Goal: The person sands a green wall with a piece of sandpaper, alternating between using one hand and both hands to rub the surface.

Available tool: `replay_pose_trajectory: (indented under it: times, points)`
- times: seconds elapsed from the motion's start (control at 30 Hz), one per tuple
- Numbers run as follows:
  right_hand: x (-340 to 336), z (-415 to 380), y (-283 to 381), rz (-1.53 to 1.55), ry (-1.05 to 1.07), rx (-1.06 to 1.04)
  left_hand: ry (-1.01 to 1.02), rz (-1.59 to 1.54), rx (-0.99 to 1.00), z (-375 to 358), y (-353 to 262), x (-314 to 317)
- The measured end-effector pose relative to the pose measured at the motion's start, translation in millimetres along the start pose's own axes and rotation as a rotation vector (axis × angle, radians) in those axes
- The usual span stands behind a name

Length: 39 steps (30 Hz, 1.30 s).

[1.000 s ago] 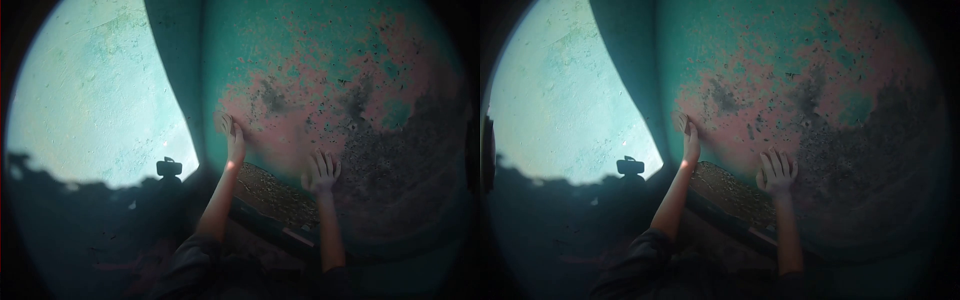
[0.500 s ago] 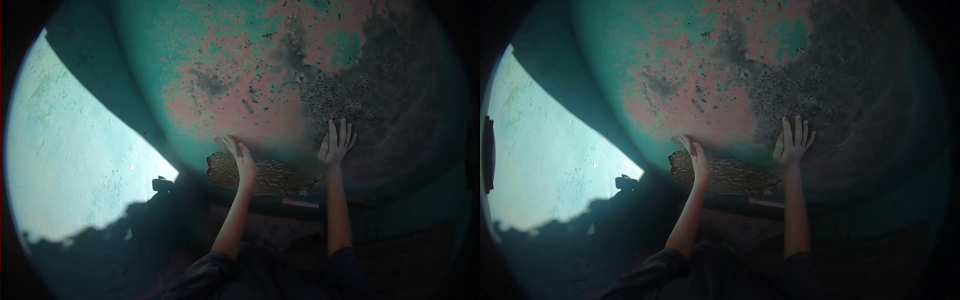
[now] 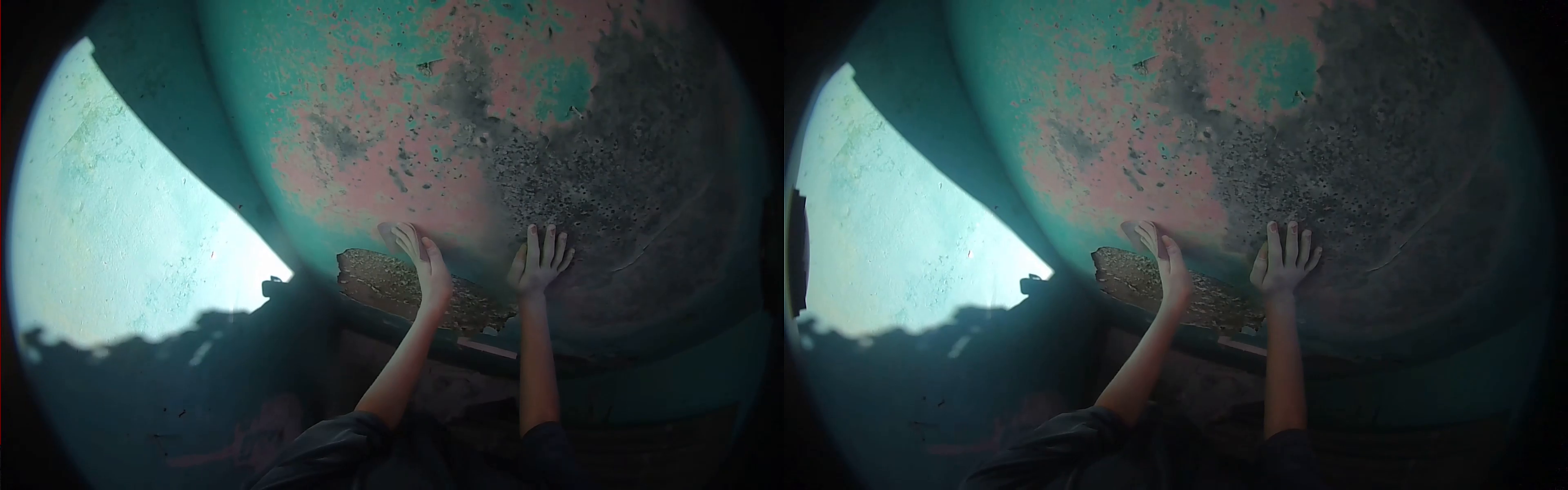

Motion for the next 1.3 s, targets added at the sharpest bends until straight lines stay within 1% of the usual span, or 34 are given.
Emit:
replay_pose_trajectory:
  times: [0.07, 0.13, 0.17, 0.23, 0.27, 0.33, 0.37, 0.4, 0.43, 0.47, 0.53, 0.6, 0.63, 0.67, 0.73, 0.8, 0.83, 0.9, 0.97, 1.03, 1.07, 1.13, 1.2, 1.27, 1.3]
  points:
    - [0, 1, 1, 0.004, -0.007, 0.001, -0.031, 0.02, 0.002, -20, -4, 19]
    - [0, 2, 1, 0.018, -0.013, -0.006, 0.055, 0.034, -0.037, -50, -7, 46]
    - [0, 2, 0, 0.016, -0.018, -0.017, 0.037, 0.036, -0.036, -55, -7, 46]
    - [-2, 2, 2, 0.023, -0.026, -0.026, 0.105, -0.03, -0.015, -63, -9, 50]
    - [-3, 2, 1, 0.041, -0.018, -0.029, 0.096, -0.031, -0.014, -52, -3, 46]
    - [-3, 1, 1, 0.073, -0.014, -0.04, -0.014, -0.116, -0.027, -6, 27, 24]
    - [-2, 2, 2, 0.064, -0.015, -0.031, -0.029, -0.118, -0.025, 15, 33, 15]
    - [-2, 1, 2, 0.056, -0.012, -0.023, -0.057, -0.231, -0.045, 32, 34, 5]
    - [-2, 1, 2, 0.068, -0.012, -0.03, -0.084, -0.343, -0.063, 39, 34, -1]
    - [-3, 1, 3, 0.072, -0.023, -0.019, -0.094, -0.344, -0.063, 28, 33, 6]
    - [0, 1, 1, 0.089, -0.041, -0.015, -0.122, 0.04, 0.027, -14, 0, 32]
    - [-1, -2, 0, 0.07, 0.005, -0.059, 0.033, 0.032, 0.01, -62, -13, 63]
    - [-3, -1, 0, 0.078, 0.002, -0.062, 0.054, 0.029, 0.049, -68, -15, 66]
    - [-6, 1, 1, 0.116, 0.0, -0.065, 0.049, 0.028, 0.053, -59, -11, 64]
    - [-8, 5, 2, 0.158, -0.005, -0.076, -0.086, 0.055, 0.056, -15, -7, 37]
    - [-6, 3, 1, 0.15, -0.027, -0.048, -0.177, -0.025, 0.063, 40, -5, 3]
    - [-3, 1, 1, 0.16, -0.029, -0.049, -0.187, -0.023, 0.064, 50, -7, -2]
    - [-1, -4, -1, 0.116, -0.027, -0.034, -0.259, 0.061, 0.138, 56, -17, -12]
    - [-2, -3, -1, 0.125, -0.022, -0.035, -0.171, 0.078, 0.12, 9, -19, 19]
    - [-3, -2, -1, 0.123, -0.014, -0.037, -0.021, 0.137, 0.214, -51, -3, 62]
    - [-3, -1, -1, 0.134, -0.016, -0.049, 0.063, 0.102, 0.258, -70, -13, 69]
    - [-6, 0, -2, 0.136, -0.022, -0.061, 0.048, 0.107, 0.201, -59, -16, 64]
    - [-7, -2, -2, 0.186, 0.011, -0.041, -0.015, 0.091, 0.163, -17, -33, 39]
    - [-7, -1, -2, 0.172, 0.004, -0.028, -0.084, 0.084, 0.218, 29, -53, 6]
    - [-7, -2, -2, 0.177, 0.005, -0.023, -0.079, 0.085, 0.225, 32, -57, 8]
Point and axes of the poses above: each hand's wrist, its own z-axis towards the middle knuckle, its own x-axis out of the palm, y = z × x, the point moved 6 cm from there along z, towards the middle knuckle, and after that the axes turned 8 degrees about -y, right-handed, at the moved point
